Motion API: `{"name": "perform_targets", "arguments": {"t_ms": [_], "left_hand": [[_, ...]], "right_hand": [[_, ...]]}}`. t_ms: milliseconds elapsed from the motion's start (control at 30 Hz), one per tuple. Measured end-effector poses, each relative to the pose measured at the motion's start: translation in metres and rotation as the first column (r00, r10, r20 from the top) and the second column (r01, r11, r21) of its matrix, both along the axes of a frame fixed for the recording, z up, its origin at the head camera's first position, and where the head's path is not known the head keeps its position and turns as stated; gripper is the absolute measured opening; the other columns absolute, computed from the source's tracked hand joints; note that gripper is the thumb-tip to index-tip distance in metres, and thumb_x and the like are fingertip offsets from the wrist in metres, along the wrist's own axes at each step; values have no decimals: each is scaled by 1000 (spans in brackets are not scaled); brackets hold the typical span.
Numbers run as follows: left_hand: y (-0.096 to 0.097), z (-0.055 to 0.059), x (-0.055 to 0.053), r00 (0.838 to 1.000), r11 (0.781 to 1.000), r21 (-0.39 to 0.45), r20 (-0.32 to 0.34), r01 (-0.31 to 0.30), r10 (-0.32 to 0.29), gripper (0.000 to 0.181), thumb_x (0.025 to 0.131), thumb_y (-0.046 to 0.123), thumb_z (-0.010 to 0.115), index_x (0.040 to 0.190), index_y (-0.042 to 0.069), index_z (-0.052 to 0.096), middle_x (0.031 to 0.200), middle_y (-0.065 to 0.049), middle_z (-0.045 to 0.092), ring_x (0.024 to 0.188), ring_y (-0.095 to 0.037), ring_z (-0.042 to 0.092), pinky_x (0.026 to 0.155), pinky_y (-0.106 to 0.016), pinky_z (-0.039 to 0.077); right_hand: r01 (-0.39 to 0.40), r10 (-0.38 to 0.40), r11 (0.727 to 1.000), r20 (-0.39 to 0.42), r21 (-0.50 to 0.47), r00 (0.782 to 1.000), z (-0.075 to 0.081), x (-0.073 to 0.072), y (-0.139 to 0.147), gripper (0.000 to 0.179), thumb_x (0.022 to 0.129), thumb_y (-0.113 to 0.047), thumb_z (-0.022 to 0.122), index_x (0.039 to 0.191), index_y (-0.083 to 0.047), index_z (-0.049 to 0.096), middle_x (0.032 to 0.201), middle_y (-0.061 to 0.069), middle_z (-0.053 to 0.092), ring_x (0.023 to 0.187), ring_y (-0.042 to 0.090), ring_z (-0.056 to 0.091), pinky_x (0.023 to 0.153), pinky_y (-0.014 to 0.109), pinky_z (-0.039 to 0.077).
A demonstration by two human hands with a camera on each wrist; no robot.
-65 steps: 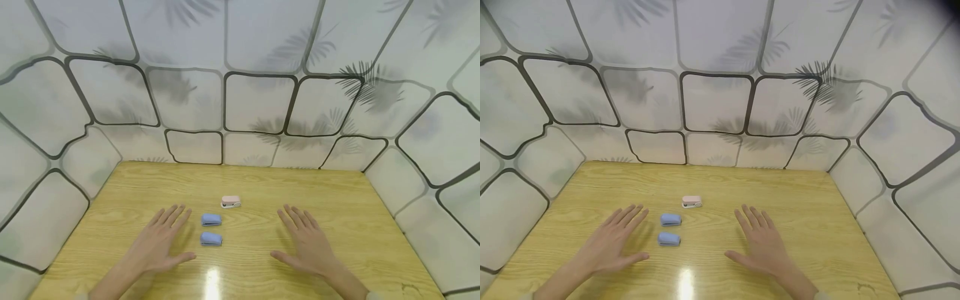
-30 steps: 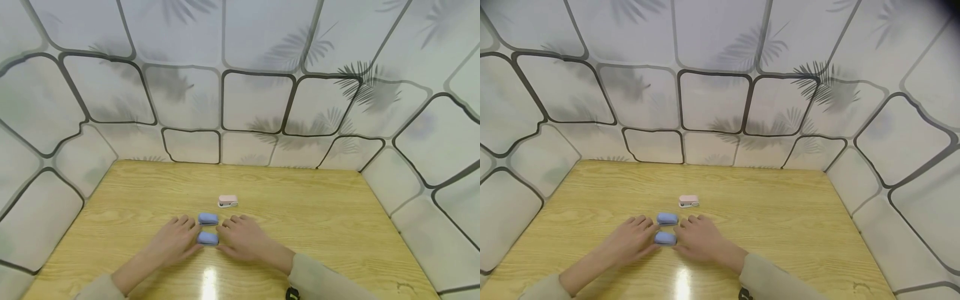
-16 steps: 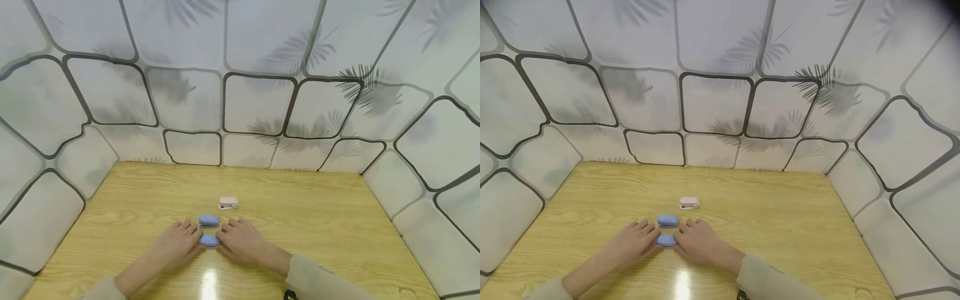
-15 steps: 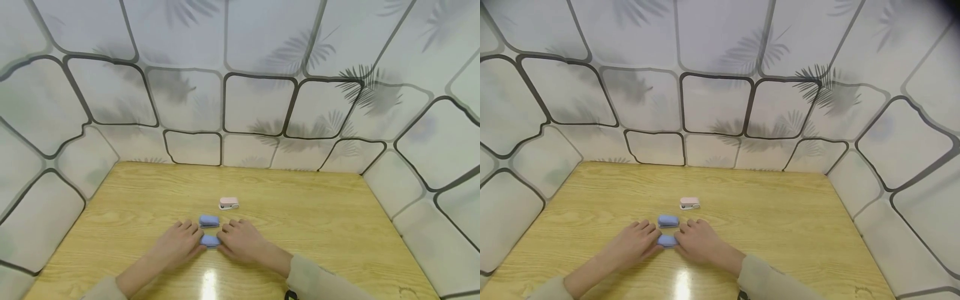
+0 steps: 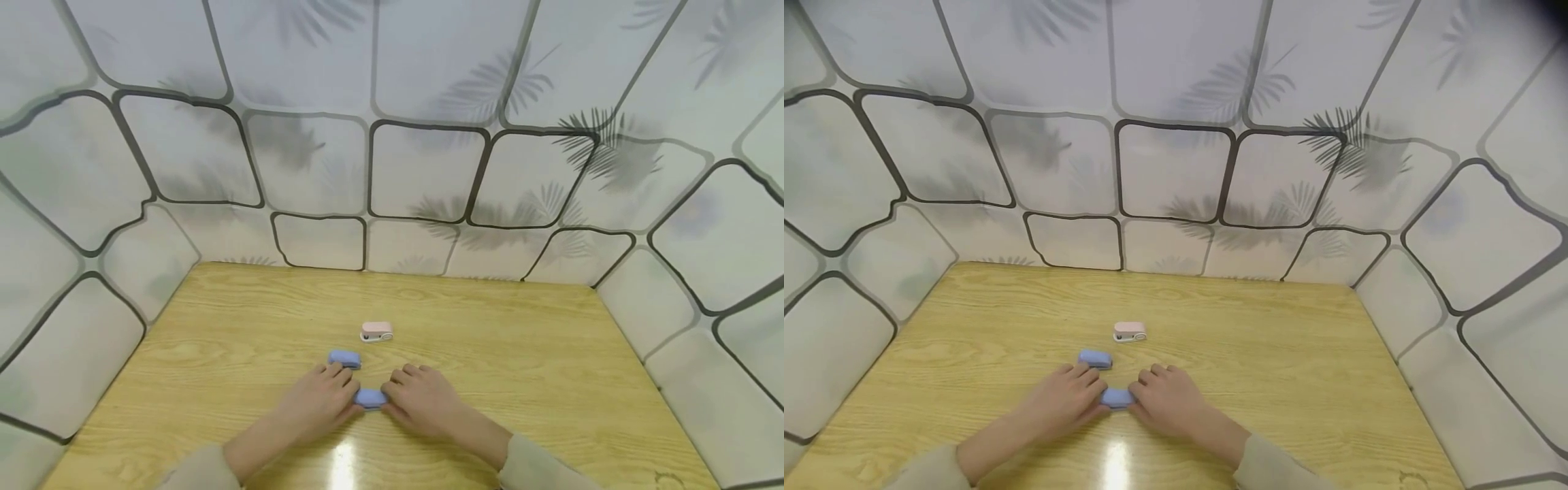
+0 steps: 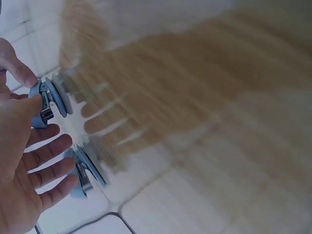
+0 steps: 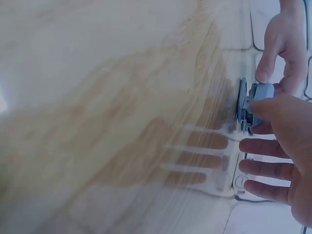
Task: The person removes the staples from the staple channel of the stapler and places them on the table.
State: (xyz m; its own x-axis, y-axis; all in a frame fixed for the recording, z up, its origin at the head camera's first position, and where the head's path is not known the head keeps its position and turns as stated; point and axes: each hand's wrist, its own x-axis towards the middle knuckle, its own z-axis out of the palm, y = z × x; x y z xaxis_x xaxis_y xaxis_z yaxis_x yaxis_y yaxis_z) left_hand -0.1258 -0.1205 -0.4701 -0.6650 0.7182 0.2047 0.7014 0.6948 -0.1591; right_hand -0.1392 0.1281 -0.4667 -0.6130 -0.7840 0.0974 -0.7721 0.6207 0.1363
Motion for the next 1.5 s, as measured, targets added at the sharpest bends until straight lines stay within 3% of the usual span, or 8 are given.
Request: {"name": "perform_targets", "arguments": {"t_ms": [233, 367, 600, 733, 1033, 1500], "left_hand": [[23, 1, -5, 999, 999, -19, -27, 45, -46, 33, 103, 52, 62, 98, 19, 70, 96, 6, 71, 96, -12, 67, 93, -30, 58], [40, 3, -9, 997, 997, -44, -28, 65, -67, 34, 103, 53, 61, 97, 20, 69, 92, 8, 68, 85, -9, 61, 82, -25, 55], [72, 6, -22, 996, 994, -69, -34, 81, -83, 37, 104, 55, 58, 98, 20, 70, 94, 8, 70, 85, -8, 61, 76, -25, 56], [90, 3, -30, 997, 995, -72, -11, 70, -71, 38, 105, 56, 55, 102, 20, 70, 98, 8, 71, 87, -8, 62, 78, -24, 56], [121, 1, -42, 994, 997, -62, 109, 36, -30, 39, 108, 54, 50, 118, 21, 68, 112, 6, 74, 103, -10, 67, 87, -26, 56], [161, 2, -61, 997, 994, -98, 69, 45, -38, 42, 108, 57, 47, 119, 23, 68, 114, 7, 73, 105, -10, 67, 87, -25, 57]], "right_hand": [[14, -14, 998, -2, -64, 1000, -2, 3, 25, 24, 103, -40, 66, 113, -20, 75, 104, -5, 76, 92, 13, 70, 75, 24, 57], [45, -43, 994, 20, -97, 999, -1, 4, 40, 23, 102, -37, 68, 113, -18, 75, 105, -3, 77, 93, 15, 71, 76, 28, 59], [89, -89, 987, 6, -133, 996, 0, 1, 71, 20, 99, -33, 73, 110, -17, 76, 102, -3, 76, 88, 14, 69, 73, 27, 59], [116, -117, 982, 0, -152, 993, 0, -1, 88, 20, 97, -32, 75, 109, -16, 77, 100, -3, 75, 85, 12, 67, 72, 26, 59], [166, -169, 970, -3, -176, 986, 3, -5, 114, 20, 95, -30, 77, 110, -15, 77, 99, -3, 75, 84, 14, 69, 70, 25, 59], [193, -206, 960, -45, -204, 978, 1, -18, 149, 22, 91, -27, 82, 108, -15, 77, 98, -3, 76, 83, 14, 71, 66, 23, 59]]}}
